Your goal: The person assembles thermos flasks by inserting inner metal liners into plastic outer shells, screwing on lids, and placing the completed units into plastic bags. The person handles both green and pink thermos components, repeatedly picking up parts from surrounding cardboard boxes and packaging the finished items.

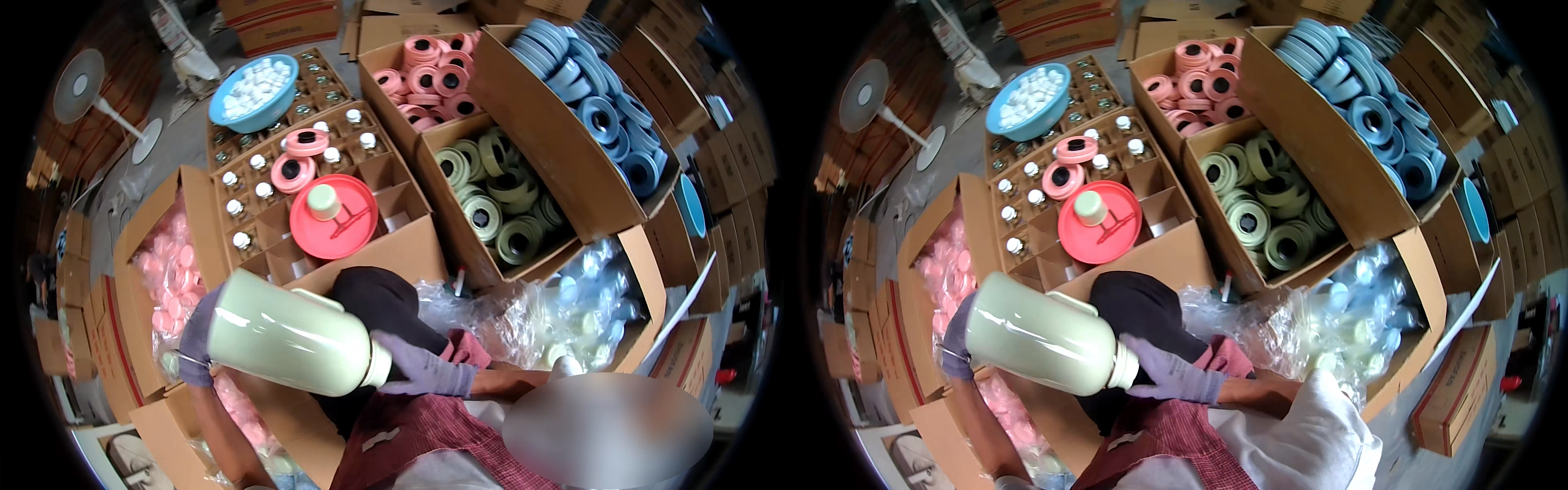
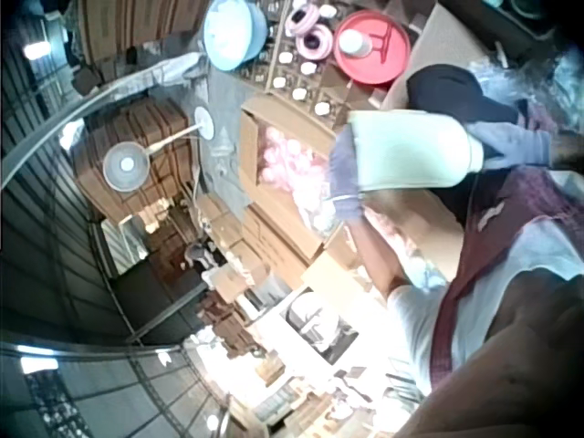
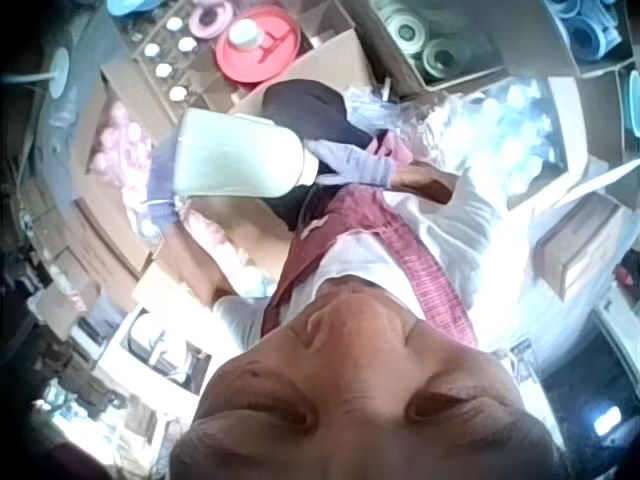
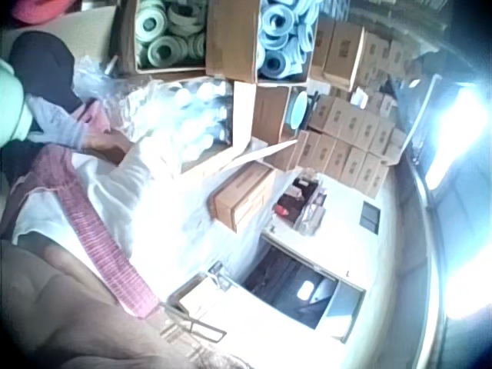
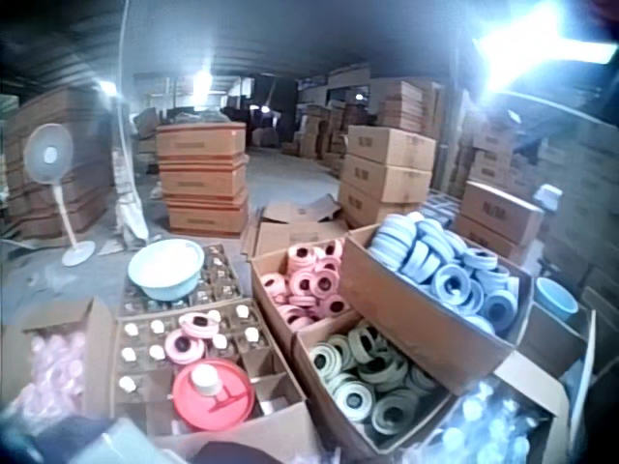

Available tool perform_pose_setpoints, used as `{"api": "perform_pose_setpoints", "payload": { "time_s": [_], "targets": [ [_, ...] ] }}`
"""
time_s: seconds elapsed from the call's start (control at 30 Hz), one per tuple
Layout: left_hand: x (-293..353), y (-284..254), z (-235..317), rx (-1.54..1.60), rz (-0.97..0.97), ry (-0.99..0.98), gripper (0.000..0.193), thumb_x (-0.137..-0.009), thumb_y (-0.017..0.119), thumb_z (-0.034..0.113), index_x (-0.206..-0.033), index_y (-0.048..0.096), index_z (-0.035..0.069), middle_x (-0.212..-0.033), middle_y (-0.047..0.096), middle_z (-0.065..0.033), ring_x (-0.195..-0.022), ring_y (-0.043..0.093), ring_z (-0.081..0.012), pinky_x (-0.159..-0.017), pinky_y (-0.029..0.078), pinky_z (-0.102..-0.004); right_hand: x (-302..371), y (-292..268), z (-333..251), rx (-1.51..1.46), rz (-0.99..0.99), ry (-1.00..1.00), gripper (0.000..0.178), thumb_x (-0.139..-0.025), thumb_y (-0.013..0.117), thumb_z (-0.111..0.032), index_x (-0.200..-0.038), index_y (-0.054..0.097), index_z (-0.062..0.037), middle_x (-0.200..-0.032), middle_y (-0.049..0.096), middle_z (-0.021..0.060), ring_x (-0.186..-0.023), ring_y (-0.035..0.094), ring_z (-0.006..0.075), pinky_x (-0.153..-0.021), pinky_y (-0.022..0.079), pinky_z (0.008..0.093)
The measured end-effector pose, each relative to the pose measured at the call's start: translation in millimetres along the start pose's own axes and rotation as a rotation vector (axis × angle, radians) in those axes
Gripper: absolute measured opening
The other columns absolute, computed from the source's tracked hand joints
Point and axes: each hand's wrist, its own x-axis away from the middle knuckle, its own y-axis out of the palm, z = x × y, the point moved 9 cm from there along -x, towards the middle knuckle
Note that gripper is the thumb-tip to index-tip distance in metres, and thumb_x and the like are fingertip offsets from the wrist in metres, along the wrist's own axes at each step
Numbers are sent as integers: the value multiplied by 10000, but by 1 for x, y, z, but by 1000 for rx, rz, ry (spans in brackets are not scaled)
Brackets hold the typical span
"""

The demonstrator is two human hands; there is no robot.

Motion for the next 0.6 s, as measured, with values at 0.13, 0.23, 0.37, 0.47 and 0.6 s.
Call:
{"api": "perform_pose_setpoints", "payload": {
  "time_s": [0.13,0.23,0.37,0.47,0.6],
  "targets": [
    [-45,103,-9,-561,-119,-118,158,-866,594,227,-881,550,76,-833,615,-171,-680,650,-361,-601,516,-467,5,-62,28,249,-46,94,343,-852,644,-273,-1120,600,-63,-997,619,124,-895,626,316,-815,523,393],
    [-35,160,-14,-597,-252,-98,128,-855,568,135,-925,514,43,-808,580,-160,-701,619,-354,-596,480,-465,1,-192,80,323,329,331,328,-850,660,-274,-1104,647,-66,-980,640,165,-900,636,335,-827,523,394],
    [-29,157,-6,-392,-266,94,197,-808,594,111,-950,501,12,-819,578,-175,-739,612,-379,-621,482,-469,76,-312,261,1014,266,985,597,-764,702,-313,-1306,528,-133,-1346,497,144,-1187,519,376,-978,438,520],
    [-42,161,-7,-348,-237,183,202,-805,620,157,-930,522,33,-821,583,-176,-743,613,-379,-625,481,-472,138,-368,353,1185,239,898,505,-815,590,-187,-1315,525,-150,-1310,529,177,-1155,571,366,-947,479,492],
    [-47,139,11,-379,-54,23,208,-840,647,243,-904,573,60,-824,605,-144,-752,622,-347,-629,487,-450,100,-353,354,1278,-199,979,286,-902,500,-153,-1152,634,-120,-1245,572,172,-1066,627,351,-861,523,459]
  ]
}}
